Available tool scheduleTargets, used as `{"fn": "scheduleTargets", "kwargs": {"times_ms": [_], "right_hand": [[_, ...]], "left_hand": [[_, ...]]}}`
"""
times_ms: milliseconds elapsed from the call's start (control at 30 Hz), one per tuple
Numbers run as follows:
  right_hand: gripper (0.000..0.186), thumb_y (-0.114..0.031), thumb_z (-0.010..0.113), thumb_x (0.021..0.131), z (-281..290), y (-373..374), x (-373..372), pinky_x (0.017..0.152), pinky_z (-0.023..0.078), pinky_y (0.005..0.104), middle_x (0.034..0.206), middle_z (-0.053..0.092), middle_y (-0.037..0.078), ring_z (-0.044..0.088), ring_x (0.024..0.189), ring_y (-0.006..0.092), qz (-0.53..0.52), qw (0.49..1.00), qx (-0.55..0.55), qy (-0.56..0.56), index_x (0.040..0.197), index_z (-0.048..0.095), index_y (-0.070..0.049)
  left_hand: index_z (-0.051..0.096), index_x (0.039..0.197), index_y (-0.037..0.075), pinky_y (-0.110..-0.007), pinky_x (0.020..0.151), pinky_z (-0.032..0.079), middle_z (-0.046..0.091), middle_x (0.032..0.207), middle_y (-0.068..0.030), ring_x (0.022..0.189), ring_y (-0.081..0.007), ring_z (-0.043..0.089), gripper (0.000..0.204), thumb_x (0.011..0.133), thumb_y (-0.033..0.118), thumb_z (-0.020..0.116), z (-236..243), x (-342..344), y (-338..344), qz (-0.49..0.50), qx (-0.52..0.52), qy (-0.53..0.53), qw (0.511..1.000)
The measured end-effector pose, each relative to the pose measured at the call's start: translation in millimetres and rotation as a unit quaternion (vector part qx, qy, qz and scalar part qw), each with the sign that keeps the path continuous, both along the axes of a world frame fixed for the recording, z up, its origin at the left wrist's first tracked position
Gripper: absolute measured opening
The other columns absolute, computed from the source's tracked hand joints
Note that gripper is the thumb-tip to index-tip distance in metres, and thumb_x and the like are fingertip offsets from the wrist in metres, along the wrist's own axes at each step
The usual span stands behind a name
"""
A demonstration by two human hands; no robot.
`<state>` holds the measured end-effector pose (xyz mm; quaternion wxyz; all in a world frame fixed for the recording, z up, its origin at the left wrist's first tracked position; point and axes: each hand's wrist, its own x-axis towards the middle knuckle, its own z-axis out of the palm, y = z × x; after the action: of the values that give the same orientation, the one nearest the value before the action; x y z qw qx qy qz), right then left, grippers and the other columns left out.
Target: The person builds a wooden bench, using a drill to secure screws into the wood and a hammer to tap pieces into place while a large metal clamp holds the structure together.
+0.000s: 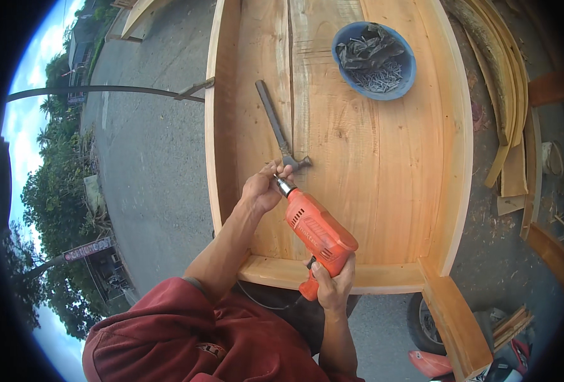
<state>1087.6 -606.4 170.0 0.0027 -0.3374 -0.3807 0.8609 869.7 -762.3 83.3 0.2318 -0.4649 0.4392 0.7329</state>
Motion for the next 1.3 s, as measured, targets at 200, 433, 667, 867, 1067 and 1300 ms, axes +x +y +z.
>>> {"fn": "scheduleTargets", "kwargs": {"times_ms": [200,433,667,867,1067,1300], "right_hand": [[0.048,-0.002,0.061,0.088,-20,-3,-20,0.064,0.055,0.0308,0.108,0.062,0.019,0.067,0.079,0.0182,0.02,1.0,0.005,-0.019,0.129,0.038,0.002],[0.048,-0.002,0.059,0.087,-20,8,-38,0.063,0.056,0.0316,0.108,0.062,0.019,0.067,0.078,0.0187,0.049,0.999,-0.005,-0.009,0.13,0.038,0.001],[0.052,-0.002,0.06,0.087,-25,33,-77,0.063,0.057,0.0321,0.112,0.061,0.019,0.068,0.078,0.0194,0.066,0.997,-0.023,0.026,0.134,0.036,0.001],[0.053,-0.003,0.06,0.087,-33,60,-145,0.061,0.058,0.0321,0.114,0.06,0.019,0.069,0.081,0.0206,0.093,0.993,-0.001,0.071,0.134,0.036,0.004],[0.057,-0.01,0.061,0.087,-49,86,-219,0.056,0.058,0.031,0.108,0.062,0.016,0.068,0.079,0.0203,0.12,0.988,0.034,0.09,0.136,0.036,0.002],[0.05,-0.003,0.06,0.085,-49,80,-323,0.055,0.056,0.0298,0.109,0.062,0.017,0.068,0.075,0.0172,0.144,0.97,0.131,0.144,0.131,0.04,0.004]], "left_hand": [[0.044,0.123,0.0,-0.046,0.087,0.057,0.056,0.095,-0.01,0.101,-0.0279,0.067,0.022,0.109,0.015,0.034,-11,-7,-3,0.067,-0.038,-0.016,0.997],[0.043,0.116,0.0,-0.052,0.099,0.054,0.058,0.114,-0.0199,0.11,-0.0333,0.065,0.023,0.11,0.016,0.028,-7,-16,-12,0.086,0.0,0.014,0.996],[0.041,0.116,-0.002,-0.052,0.106,0.051,0.058,0.119,-0.0278,0.111,-0.037,0.065,0.023,0.11,0.015,0.026,10,-57,10,0.058,0.003,0.032,0.998],[0.041,0.122,-0.004,-0.05,0.108,0.05,0.059,0.123,-0.0291,0.112,-0.036,0.064,0.024,0.11,0.014,0.03,0,-118,22,0.082,0.043,0.084,0.992],[0.042,0.123,-0.004,-0.05,0.11,0.048,0.057,0.128,-0.0283,0.119,-0.0383,0.059,0.026,0.11,0.015,0.031,-17,-182,36,0.103,0.105,0.155,0.977],[0.043,0.121,-0.004,-0.05,0.11,0.048,0.055,0.13,-0.0276,0.123,-0.0373,0.057,0.024,0.109,0.013,0.033,-47,-273,23,0.132,0.183,0.207,0.952]]}}
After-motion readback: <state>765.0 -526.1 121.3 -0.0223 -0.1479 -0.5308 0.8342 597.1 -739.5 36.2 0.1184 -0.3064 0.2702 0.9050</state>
